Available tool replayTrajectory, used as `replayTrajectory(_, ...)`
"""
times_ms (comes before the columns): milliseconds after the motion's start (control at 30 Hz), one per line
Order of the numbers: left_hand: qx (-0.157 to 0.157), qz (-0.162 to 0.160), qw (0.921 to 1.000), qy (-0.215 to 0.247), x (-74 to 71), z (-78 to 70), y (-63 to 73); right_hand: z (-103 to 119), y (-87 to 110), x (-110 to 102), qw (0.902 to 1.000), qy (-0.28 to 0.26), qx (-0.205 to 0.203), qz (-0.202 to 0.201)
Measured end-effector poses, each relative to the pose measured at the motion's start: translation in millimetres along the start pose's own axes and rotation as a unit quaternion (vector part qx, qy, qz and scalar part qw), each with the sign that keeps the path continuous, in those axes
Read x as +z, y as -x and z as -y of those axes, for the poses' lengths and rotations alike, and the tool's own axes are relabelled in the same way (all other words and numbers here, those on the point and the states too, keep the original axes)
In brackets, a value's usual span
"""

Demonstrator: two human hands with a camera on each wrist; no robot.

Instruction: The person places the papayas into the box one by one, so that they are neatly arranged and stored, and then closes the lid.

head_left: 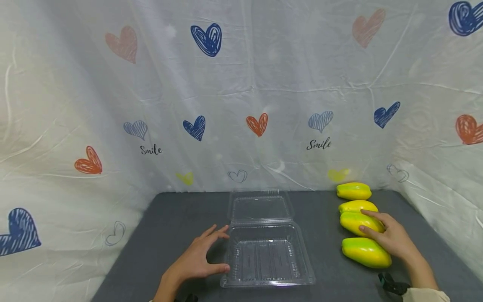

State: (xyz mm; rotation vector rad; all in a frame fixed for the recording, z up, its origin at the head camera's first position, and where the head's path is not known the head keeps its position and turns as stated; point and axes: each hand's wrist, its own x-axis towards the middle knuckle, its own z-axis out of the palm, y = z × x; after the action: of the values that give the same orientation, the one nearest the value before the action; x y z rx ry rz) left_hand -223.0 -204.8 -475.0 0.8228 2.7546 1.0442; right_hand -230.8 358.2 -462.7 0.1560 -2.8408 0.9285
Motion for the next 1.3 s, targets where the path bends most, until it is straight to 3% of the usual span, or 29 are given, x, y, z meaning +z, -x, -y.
replayTrajectory(867,-0.007,0.0,1.0,-0.006,-0.3,-2.3,0.2,11,2.0,0,0.9997,-0.004,0.005,-0.023)
replayTrajectory(1300,-0.007,0.0,1.0,-0.006,-0.9,-3.0,0.7,20,1.5,1,0.9977,0.001,-0.026,-0.063)
